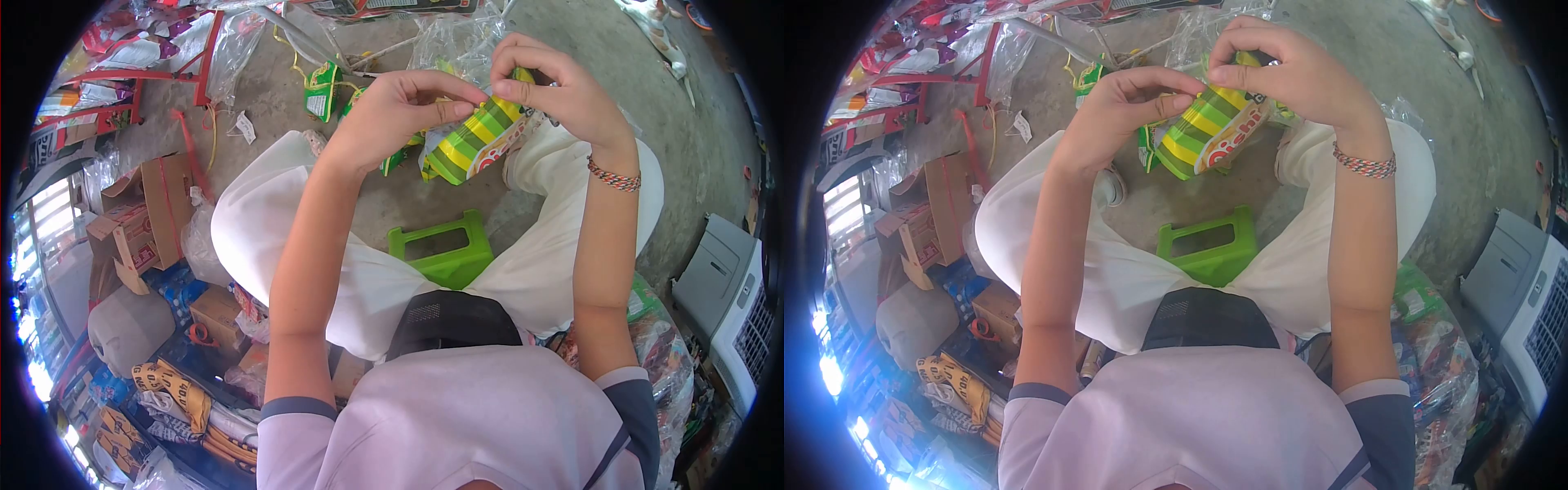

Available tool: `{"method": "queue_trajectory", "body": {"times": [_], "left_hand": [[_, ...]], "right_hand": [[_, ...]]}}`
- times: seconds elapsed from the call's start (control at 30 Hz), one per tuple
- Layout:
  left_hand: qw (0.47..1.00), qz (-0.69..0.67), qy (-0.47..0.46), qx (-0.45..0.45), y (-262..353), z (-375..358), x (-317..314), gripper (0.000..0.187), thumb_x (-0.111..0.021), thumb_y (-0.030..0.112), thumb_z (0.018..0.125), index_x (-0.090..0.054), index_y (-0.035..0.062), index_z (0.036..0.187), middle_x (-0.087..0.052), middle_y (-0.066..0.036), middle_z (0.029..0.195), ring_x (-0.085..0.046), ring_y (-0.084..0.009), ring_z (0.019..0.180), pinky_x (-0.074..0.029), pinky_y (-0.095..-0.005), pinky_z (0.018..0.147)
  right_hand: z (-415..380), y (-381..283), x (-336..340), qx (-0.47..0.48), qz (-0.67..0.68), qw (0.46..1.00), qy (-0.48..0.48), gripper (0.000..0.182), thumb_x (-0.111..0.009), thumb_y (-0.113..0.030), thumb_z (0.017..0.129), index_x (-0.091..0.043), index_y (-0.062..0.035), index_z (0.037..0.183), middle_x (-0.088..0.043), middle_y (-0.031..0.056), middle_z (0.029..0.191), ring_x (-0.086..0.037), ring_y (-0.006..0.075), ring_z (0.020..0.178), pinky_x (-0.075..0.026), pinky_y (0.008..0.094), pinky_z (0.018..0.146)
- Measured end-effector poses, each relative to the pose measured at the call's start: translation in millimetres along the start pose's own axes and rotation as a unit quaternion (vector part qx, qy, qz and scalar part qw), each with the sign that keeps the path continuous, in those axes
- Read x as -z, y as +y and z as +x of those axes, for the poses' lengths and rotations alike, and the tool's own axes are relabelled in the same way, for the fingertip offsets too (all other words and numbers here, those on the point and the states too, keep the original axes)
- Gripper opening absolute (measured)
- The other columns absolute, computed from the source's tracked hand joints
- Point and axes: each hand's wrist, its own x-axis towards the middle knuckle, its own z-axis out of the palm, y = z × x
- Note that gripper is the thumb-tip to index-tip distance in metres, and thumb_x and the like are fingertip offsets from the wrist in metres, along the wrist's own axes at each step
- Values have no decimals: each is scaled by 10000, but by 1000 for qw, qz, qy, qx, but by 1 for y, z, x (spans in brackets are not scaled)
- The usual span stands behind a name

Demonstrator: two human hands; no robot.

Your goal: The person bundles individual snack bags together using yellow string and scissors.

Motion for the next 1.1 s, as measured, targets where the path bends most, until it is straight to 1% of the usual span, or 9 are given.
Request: {"method": "queue_trajectory", "body": {"times": [0.2, 0.4, 0.53, 0.63, 0.7, 0.8, 0.9, 1.0, 1.1], "left_hand": [[996, -91, -8, 3, -2, 2, -1, 273, -710, 90, 880, -638, 16, 1133, -667, -26, 1077, -619, -97, 989, -481, -254, 918], [990, -142, -9, 18, -8, 4, 0, 236, -707, 59, 879, -618, 23, 1095, -649, -19, 1050, -618, -100, 981, -490, -238, 891], [988, -156, 16, 9, -12, 5, -7, 226, -705, 45, 877, -614, 31, 1084, -660, -20, 1030, -622, -91, 942, -489, -223, 835], [984, -172, 45, 12, -14, 4, -11, 207, -704, 42, 878, -614, 38, 1064, -675, -28, 1012, -625, -86, 916, -479, -211, 801], [981, -186, 63, 9, -14, 4, -10, 187, -701, 41, 880, -616, 42, 1047, -686, -39, 1001, -627, -85, 905, -471, -208, 790], [988, -149, 44, -12, -16, 3, -6, 167, -693, 39, 883, -615, 48, 1030, -696, -59, 1014, -633, -100, 920, -473, -225, 830], [995, -79, 55, -19, -5, 0, -1, 196, -691, 30, 878, -621, 38, 1060, -699, -74, 1023, -641, -124, 958, -473, -251, 884], [993, -71, 85, -30, 2, -2, -3, 248, -698, 29, 869, -626, 24, 1107, -698, -84, 1030, -641, -142, 998, -476, -280, 919], [993, -43, 98, -39, 10, -8, -11, 277, -714, 31, 853, -638, 14, 1119, -699, -71, 1040, -639, -138, 1012, -487, -291, 920]], "right_hand": [[1, 2, -1, -6, 3, 1000, 0, 229, -677, -262, 903, -640, -36, 895, -525, 4, 899, -507, 132, 885, -395, 278, 820], [1, 1, 0, -4, 4, 1000, 0, 241, -680, -268, 901, -635, -31, 892, -524, 7, 893, -508, 135, 883, -397, 281, 818], [1, 3, -2, -2, -5, 1000, -3, 245, -682, -267, 897, -634, -27, 885, -526, 10, 887, -508, 140, 877, -402, 286, 809], [2, 2, -2, 2, -32, 999, 14, 196, -669, -201, 906, -586, -28, 864, -504, -5, 942, -473, 104, 872, -379, 248, 776], [2, 0, -4, -4, -10, 1000, 23, 189, -666, -192, 908, -588, -25, 867, -507, -4, 931, -476, 104, 865, -378, 247, 778], [4, 3, -5, -5, 12, 1000, 28, 188, -665, -189, 908, -591, -20, 873, -512, -2, 914, -483, 104, 867, -380, 249, 786], [7, 6, -5, 8, -16, 999, 42, 190, -666, -191, 907, -592, -19, 876, -516, -3, 895, -487, 104, 871, -383, 253, 798], [10, 4, -8, 6, -35, 998, 60, 194, -666, -196, 907, -596, -18, 875, -518, -3, 876, -489, 104, 873, -385, 255, 807], [10, 5, -10, -4, -28, 997, 70, 201, -664, -207, 911, -604, -19, 874, -522, -2, 870, -489, 104, 872, -385, 255, 807]]}}
